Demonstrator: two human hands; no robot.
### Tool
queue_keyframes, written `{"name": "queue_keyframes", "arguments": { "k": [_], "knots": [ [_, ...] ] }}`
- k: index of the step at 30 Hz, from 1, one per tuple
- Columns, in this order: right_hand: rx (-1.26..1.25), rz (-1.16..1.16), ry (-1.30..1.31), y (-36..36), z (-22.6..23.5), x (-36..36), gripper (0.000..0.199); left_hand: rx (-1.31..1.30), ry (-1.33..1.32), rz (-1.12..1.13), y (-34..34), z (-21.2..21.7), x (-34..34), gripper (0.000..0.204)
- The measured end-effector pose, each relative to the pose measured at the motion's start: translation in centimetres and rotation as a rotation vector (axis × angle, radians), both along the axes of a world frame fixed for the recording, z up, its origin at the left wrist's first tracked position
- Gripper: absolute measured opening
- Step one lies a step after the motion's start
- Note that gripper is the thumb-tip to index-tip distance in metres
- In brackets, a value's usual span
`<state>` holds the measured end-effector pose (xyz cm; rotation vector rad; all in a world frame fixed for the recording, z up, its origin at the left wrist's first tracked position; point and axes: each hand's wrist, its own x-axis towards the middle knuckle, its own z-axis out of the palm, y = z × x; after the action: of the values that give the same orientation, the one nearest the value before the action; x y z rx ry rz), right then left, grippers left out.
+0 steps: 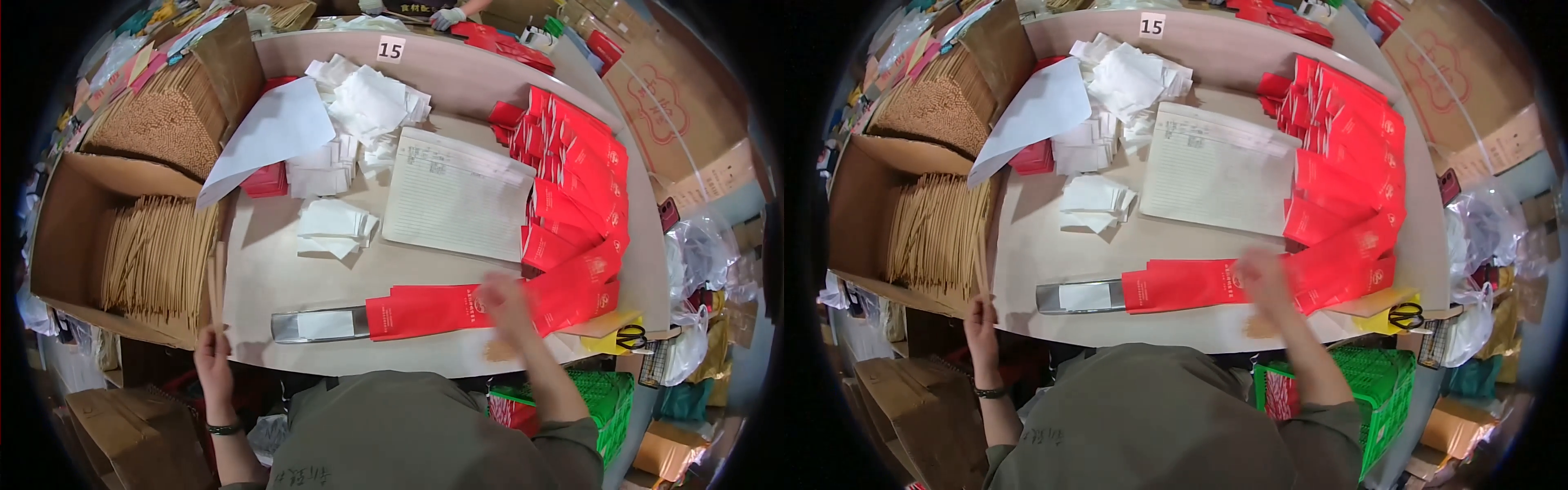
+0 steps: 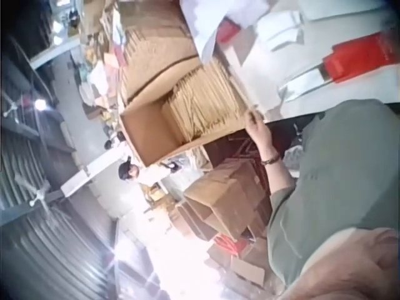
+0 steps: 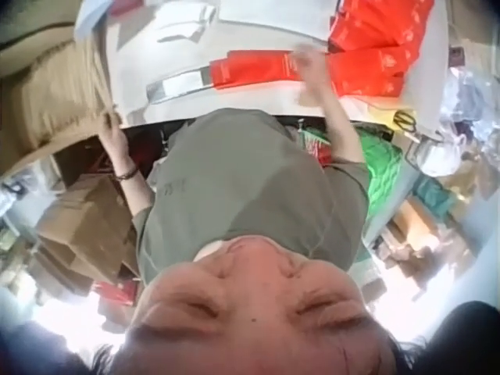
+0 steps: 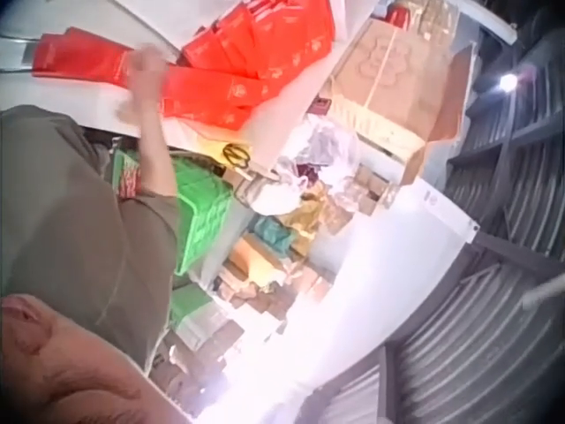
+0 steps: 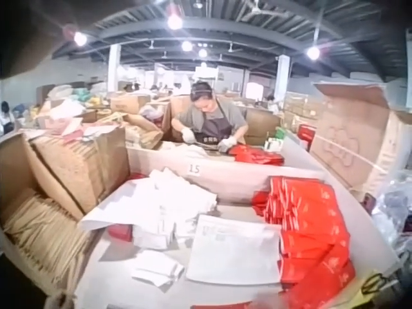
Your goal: Packaging wooden sticks into paper sleeves and placing them into red envelopes at a manufacturing workstation.
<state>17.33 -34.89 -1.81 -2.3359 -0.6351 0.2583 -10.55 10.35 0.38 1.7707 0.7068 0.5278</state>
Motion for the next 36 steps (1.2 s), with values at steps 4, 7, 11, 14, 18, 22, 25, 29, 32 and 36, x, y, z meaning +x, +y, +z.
{"name": "queue_keyframes", "arguments": {
  "k": [4,7,11,14,18,22,25,29,32,36],
  "knots": [
    [0.088,-0.276,-0.479,-1.3,4.2,3.2,0.009,0.103,0.15,-0.303,-3.4,0.0,2.0,0.013],
    [0.15,0.299,-0.339,5.0,4.2,-1.3,0.015,0.024,0.149,-0.488,-3.1,0.8,3.7,0.013],
    [0.166,0.592,-0.243,11.4,2.2,-4.7,0.026,-0.099,0.374,-0.565,-0.6,2.3,4.9,0.01],
    [0.118,0.631,-0.309,12.5,1.0,-5.0,0.03,0.139,0.529,-0.54,-0.1,2.0,6.3,0.005],
    [0.148,0.621,-0.293,13.2,0.1,-6.0,0.032,0.336,0.205,-0.711,-8.9,-0.5,11.6,0.01],
    [0.076,0.462,-0.393,10.6,3.5,-6.3,0.034,0.596,0.097,-0.496,-10.6,-1.0,11.9,0.02],
    [-0.007,0.283,-0.436,3.8,3.7,-6.8,0.029,0.504,0.218,-0.293,-9.1,-1.2,10.6,0.034],
    [-0.158,0.221,-0.504,-4.5,0.0,-6.1,0.023,0.462,0.149,-0.324,-8.6,-3.3,10.5,0.03],
    [-0.135,0.168,-0.569,-4.2,0.6,-4.8,0.029,0.455,0.1,-0.325,-8.8,-3.1,10.7,0.032],
    [-0.169,-0.058,-0.803,-4.1,7.5,4.1,0.033,0.836,0.198,-0.211,-9.2,-2.4,10.4,0.038]
  ]
}}
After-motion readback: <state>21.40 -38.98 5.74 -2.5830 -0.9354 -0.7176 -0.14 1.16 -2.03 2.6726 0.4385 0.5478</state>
